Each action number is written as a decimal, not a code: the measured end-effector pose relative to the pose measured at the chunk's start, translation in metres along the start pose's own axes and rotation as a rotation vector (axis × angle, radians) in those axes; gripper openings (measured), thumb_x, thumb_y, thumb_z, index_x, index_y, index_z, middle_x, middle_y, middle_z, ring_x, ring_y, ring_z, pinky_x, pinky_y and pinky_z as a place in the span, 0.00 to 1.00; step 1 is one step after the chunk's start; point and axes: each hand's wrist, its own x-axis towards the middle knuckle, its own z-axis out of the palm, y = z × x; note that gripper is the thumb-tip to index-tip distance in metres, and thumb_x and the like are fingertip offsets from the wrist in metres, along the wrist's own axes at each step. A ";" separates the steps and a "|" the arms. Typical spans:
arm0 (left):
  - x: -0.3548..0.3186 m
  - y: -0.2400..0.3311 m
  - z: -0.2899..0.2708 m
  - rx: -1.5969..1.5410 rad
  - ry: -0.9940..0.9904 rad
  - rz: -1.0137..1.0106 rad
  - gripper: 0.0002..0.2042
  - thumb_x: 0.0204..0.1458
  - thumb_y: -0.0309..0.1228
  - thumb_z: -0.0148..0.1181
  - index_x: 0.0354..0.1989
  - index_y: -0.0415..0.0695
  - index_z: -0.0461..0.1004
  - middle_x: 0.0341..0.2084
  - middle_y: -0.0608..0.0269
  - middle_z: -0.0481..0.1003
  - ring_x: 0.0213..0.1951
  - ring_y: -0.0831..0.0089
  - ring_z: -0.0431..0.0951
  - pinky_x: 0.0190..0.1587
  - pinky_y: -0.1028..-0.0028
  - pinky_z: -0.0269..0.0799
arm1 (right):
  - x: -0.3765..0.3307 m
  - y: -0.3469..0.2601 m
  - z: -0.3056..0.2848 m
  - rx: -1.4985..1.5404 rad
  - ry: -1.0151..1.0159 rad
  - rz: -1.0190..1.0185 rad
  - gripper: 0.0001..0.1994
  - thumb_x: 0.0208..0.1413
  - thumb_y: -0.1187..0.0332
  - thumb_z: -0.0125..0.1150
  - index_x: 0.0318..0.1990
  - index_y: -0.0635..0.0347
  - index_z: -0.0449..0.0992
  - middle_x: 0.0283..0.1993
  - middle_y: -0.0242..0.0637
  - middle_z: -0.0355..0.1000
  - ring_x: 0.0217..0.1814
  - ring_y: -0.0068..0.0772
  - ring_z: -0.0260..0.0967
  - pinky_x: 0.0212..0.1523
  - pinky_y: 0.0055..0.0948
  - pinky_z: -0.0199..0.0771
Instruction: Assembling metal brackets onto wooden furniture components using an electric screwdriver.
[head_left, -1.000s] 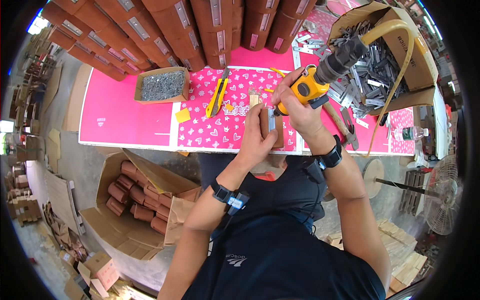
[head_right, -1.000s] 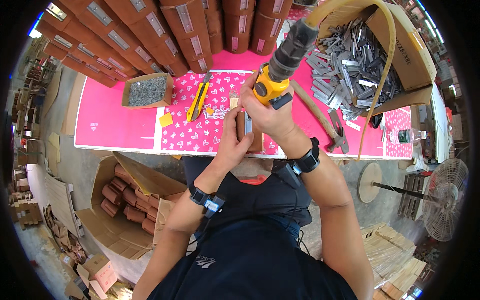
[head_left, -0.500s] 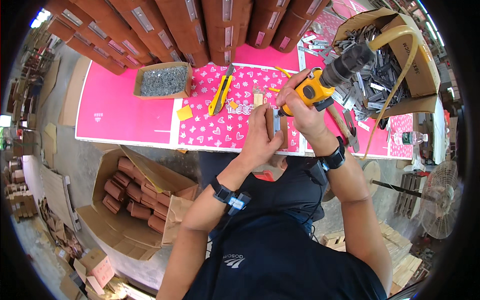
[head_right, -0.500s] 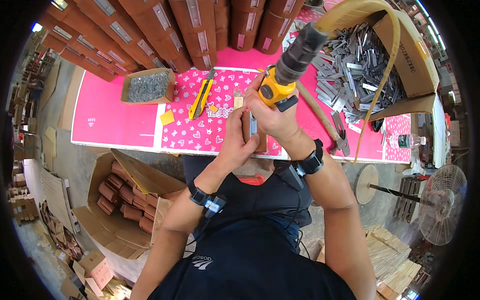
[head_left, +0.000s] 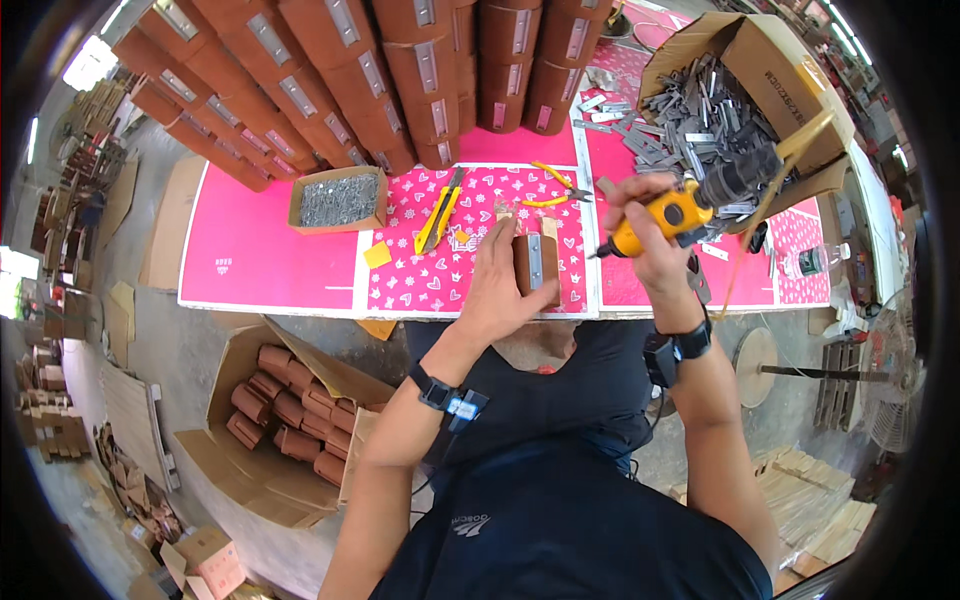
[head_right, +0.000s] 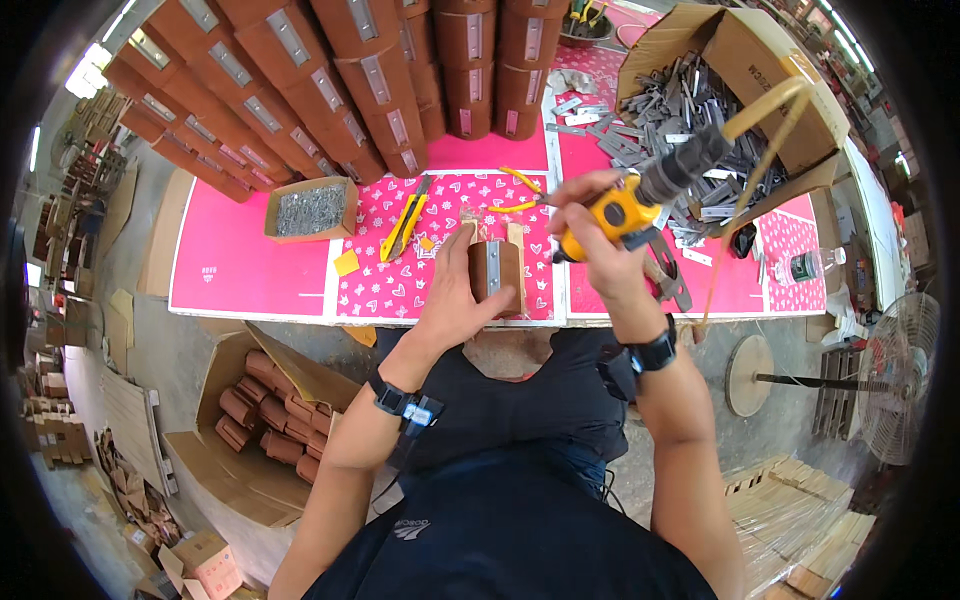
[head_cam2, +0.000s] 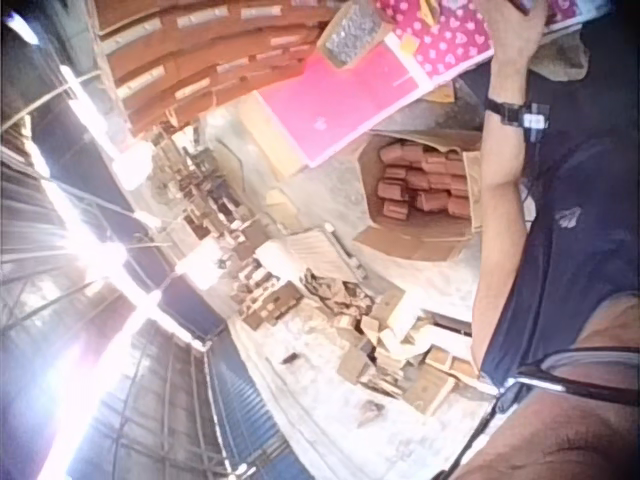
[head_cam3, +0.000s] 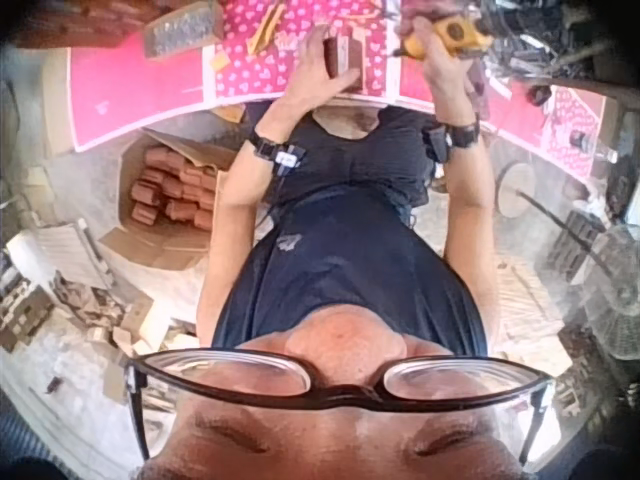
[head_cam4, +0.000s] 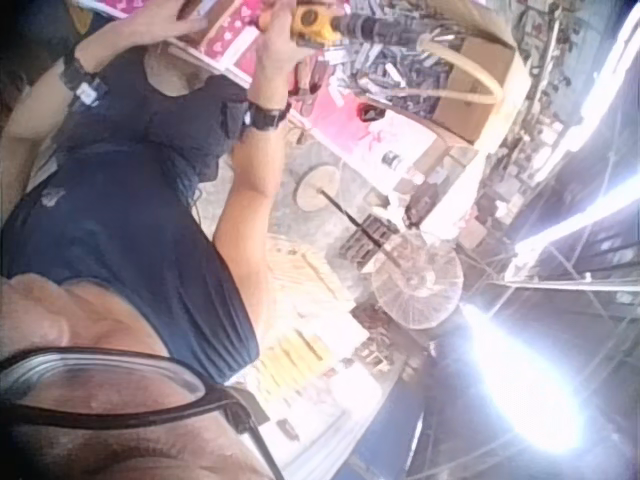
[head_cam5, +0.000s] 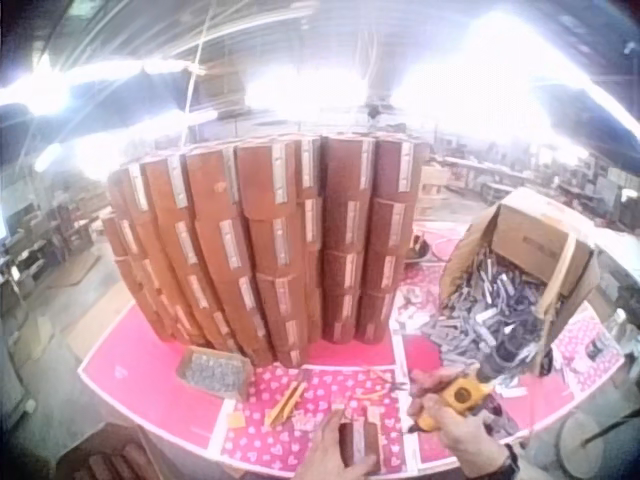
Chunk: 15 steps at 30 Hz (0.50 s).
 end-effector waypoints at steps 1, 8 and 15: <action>0.004 0.014 -0.010 0.096 -0.013 0.060 0.51 0.41 0.43 0.72 0.71 0.36 0.49 0.63 0.39 0.58 0.65 0.44 0.59 0.68 0.54 0.56 | -0.009 0.001 -0.012 -0.004 0.044 0.010 0.10 0.55 0.80 0.58 0.44 0.65 0.71 0.39 0.43 0.76 0.33 0.29 0.77 0.35 0.26 0.79; 0.031 0.044 -0.024 0.354 -0.404 0.113 0.51 0.31 0.39 0.78 0.68 0.37 0.60 0.57 0.42 0.65 0.60 0.47 0.65 0.62 0.54 0.64 | -0.052 0.009 -0.064 -0.279 0.106 0.100 0.06 0.53 0.81 0.57 0.38 0.67 0.75 0.35 0.38 0.78 0.38 0.27 0.76 0.42 0.27 0.75; 0.015 -0.024 -0.019 -0.293 -0.339 -0.106 0.54 0.33 0.30 0.78 0.72 0.43 0.49 0.65 0.49 0.59 0.69 0.58 0.58 0.70 0.61 0.55 | -0.065 0.022 -0.079 -0.240 0.153 0.108 0.06 0.51 0.80 0.59 0.37 0.65 0.76 0.33 0.35 0.77 0.38 0.24 0.75 0.42 0.25 0.74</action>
